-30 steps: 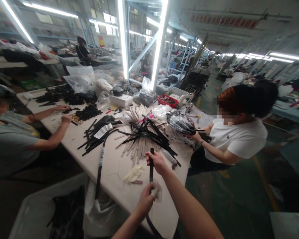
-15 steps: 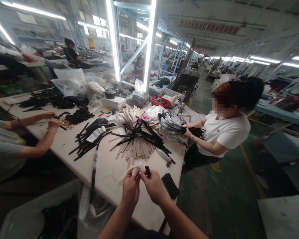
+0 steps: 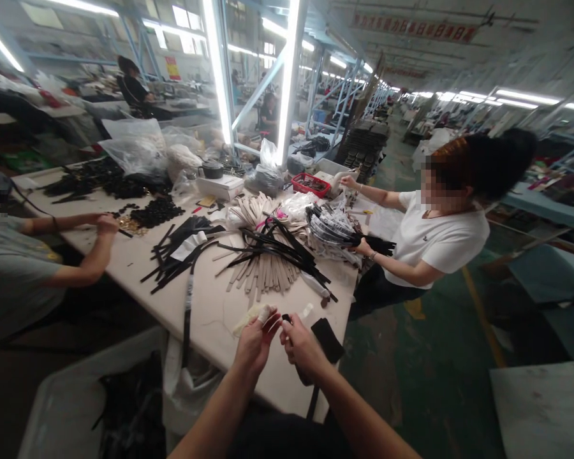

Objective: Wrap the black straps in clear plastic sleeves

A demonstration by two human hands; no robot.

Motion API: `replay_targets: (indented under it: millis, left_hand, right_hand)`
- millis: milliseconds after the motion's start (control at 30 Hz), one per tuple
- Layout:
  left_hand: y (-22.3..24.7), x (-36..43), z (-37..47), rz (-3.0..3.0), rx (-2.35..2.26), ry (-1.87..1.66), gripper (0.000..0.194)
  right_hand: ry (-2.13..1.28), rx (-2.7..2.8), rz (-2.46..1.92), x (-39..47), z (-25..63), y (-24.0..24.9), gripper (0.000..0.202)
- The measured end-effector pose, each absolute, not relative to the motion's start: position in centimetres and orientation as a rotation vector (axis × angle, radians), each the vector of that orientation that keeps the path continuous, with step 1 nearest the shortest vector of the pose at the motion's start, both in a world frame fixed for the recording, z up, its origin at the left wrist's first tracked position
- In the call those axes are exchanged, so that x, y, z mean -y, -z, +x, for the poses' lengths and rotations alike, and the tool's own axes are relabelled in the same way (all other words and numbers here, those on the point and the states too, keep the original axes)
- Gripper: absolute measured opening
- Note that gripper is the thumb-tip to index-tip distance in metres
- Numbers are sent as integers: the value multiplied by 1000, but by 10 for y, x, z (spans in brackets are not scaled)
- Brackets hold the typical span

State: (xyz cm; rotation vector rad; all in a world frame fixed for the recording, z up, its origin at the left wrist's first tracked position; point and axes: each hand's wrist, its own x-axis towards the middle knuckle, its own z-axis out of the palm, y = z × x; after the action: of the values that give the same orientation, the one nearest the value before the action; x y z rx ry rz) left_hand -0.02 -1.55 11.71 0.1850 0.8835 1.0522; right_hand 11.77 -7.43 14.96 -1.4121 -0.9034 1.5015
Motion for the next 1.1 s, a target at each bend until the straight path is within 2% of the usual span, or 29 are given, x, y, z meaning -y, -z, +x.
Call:
replay_targets:
  millis: [167,367,733,833,933,1033,1100]
  left_hand:
    - [-122,15,-1,185,-877,-1037,13]
    - [-129,22,1,310,-880,-942,30]
    - [-124,28,-18,526,-802,-738,32]
    - [-124,21,-24,449,-898,-896,31]
    - [-123,23,-19,441,-965,-994,32]
    - [-119,29,-10,472,-921,-851,33]
    - [-118,25,-11,435,-924,-844,33]
  right_hand:
    - [-1543,902,-1307,79,113,-157,42]
    - [-1509,982,-1357,68,109,-159,46]
    - [-1671,1086,-1414,69,117,-146,45]
    - [-1709,1071,-1368,74,120,-145,38]
    - [-1607,1099,-1468,76,118,-143,39]
    - [-1481,1091,-1515,76,117,-141,43]
    - [-1512,1078,-1463,78,118,-140,43]
